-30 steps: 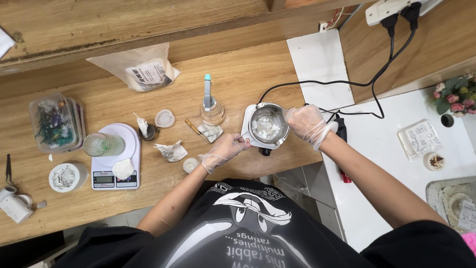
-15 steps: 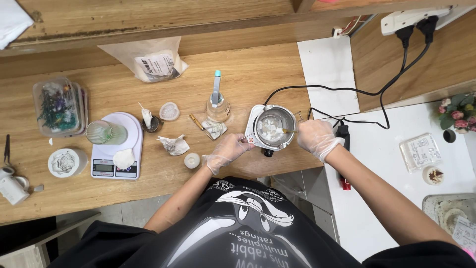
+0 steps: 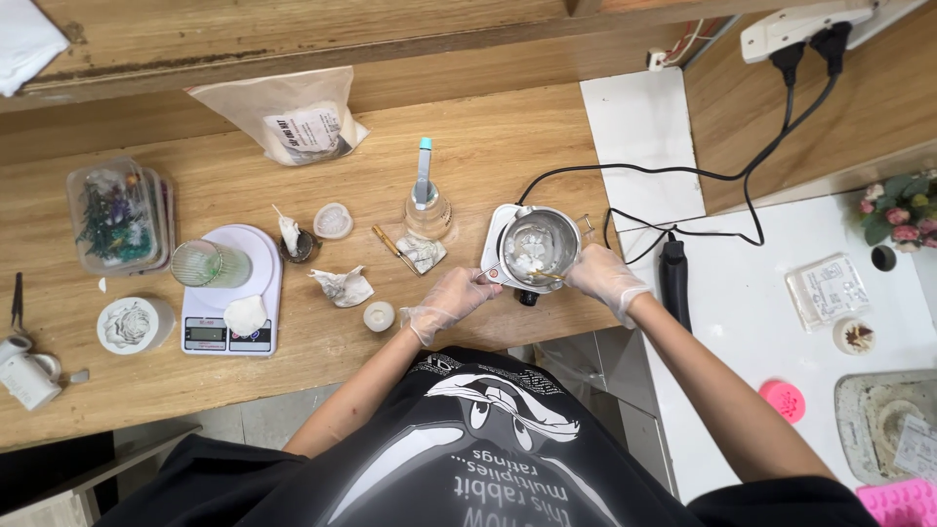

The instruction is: Preparing and melting wax for candle production at a workstation.

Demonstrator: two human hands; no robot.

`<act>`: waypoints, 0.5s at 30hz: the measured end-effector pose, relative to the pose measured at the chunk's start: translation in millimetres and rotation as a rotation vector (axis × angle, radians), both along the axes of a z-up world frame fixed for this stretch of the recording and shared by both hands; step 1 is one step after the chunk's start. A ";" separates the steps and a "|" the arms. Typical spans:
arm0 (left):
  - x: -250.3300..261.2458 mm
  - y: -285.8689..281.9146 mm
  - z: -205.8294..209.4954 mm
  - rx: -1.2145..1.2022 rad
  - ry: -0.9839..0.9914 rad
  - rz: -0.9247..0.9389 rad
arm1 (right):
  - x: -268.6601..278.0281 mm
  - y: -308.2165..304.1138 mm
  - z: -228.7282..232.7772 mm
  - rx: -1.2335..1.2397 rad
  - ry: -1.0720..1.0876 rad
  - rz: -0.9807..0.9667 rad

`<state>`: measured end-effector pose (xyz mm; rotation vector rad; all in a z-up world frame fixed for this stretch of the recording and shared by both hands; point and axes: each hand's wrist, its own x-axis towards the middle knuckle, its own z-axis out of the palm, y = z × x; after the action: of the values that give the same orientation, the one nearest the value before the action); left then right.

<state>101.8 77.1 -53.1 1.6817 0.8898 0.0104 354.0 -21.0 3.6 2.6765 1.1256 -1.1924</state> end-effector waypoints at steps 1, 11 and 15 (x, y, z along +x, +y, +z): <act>1.0 -0.9 -1.2 0.001 -0.001 -0.006 | -2.5 -0.2 -2.3 0.001 -0.001 -0.006; 4.1 1.6 3.4 -0.086 0.065 0.007 | -17.3 -10.0 -37.2 0.405 0.054 -0.274; 5.0 1.8 2.0 -0.063 0.069 0.006 | -20.2 -15.4 7.6 0.229 -0.369 0.031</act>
<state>106.7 78.9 -51.1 1.6294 0.9376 -0.0718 333.8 -36.4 11.2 2.8614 1.2952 -0.5551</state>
